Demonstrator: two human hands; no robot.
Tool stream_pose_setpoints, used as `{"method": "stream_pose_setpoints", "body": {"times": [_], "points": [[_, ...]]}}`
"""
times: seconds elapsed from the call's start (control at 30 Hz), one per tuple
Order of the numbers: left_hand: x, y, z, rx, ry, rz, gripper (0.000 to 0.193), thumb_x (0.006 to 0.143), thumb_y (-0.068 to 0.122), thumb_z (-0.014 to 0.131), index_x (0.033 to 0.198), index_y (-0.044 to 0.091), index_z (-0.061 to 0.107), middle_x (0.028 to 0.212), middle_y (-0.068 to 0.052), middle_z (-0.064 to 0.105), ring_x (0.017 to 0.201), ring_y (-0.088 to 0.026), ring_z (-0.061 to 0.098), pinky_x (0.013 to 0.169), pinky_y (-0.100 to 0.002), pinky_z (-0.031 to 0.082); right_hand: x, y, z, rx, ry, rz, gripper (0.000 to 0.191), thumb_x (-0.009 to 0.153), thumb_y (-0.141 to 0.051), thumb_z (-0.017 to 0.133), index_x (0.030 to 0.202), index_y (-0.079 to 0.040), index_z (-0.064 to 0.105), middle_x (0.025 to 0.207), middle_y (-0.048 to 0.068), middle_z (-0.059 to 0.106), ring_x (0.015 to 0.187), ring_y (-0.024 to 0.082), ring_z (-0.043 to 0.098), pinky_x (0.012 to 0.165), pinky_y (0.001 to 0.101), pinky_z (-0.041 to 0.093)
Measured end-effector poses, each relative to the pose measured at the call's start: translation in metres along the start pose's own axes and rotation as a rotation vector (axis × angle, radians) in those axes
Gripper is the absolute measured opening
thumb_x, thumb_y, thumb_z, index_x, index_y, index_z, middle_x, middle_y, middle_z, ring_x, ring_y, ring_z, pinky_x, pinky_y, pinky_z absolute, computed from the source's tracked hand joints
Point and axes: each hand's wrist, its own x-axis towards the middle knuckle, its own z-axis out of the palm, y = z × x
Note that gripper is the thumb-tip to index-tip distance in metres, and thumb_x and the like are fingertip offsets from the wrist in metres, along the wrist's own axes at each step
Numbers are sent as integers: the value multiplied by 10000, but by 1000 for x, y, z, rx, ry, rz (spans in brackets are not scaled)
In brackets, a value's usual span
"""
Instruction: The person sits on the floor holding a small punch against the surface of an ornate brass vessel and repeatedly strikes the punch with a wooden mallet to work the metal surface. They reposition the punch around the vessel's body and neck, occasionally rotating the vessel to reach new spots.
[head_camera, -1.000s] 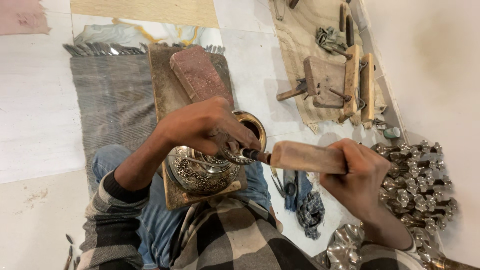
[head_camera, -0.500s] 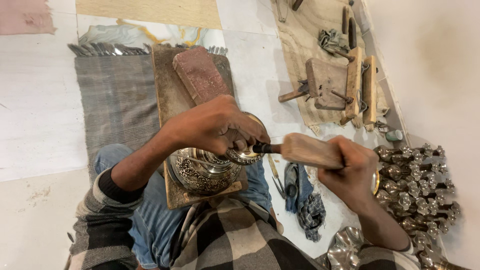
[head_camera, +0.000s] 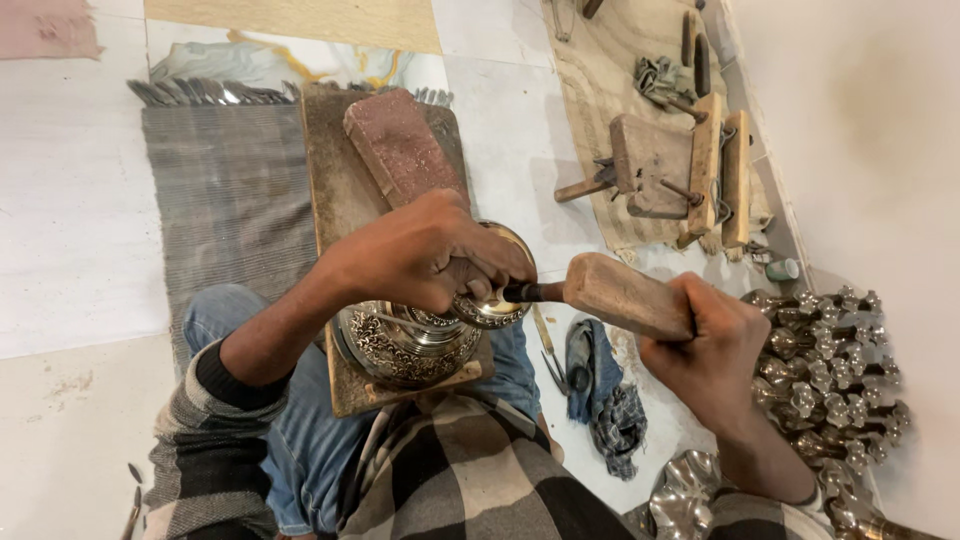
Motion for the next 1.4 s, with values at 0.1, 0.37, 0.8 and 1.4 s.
{"method": "stream_pose_setpoints", "body": {"times": [0.1,0.37,0.8,1.4], "points": [[-5,-7,3,-45,128,99,557,740,-180,536,1198,63,739,961,-85,804,636,-114,722,512,-185,509,6,2,7,154,-15,39,129,770,-54,748,839,-8,648,648,55,626,531,135,599,501,300,462],[-9,-33,6,-76,99,231,538,696,-128,583,1174,60,740,915,-94,811,505,-87,656,372,-197,361,18,17,19,378,-163,-4,167,786,-66,774,912,-9,680,691,43,675,555,98,636,466,276,494],[-1,-25,2,-149,90,269,525,676,-53,635,1171,99,726,1030,-77,802,596,-86,696,441,-224,417,36,23,-21,246,-96,-203,266,718,-41,709,979,-11,672,808,79,714,653,119,692,551,286,584],[-5,-32,13,-131,-13,260,609,642,-25,573,1204,125,751,947,-38,820,456,-48,587,381,-203,348,4,30,-11,137,-19,-220,79,842,-65,748,880,-116,702,744,16,695,611,79,636,549,262,498]]}}
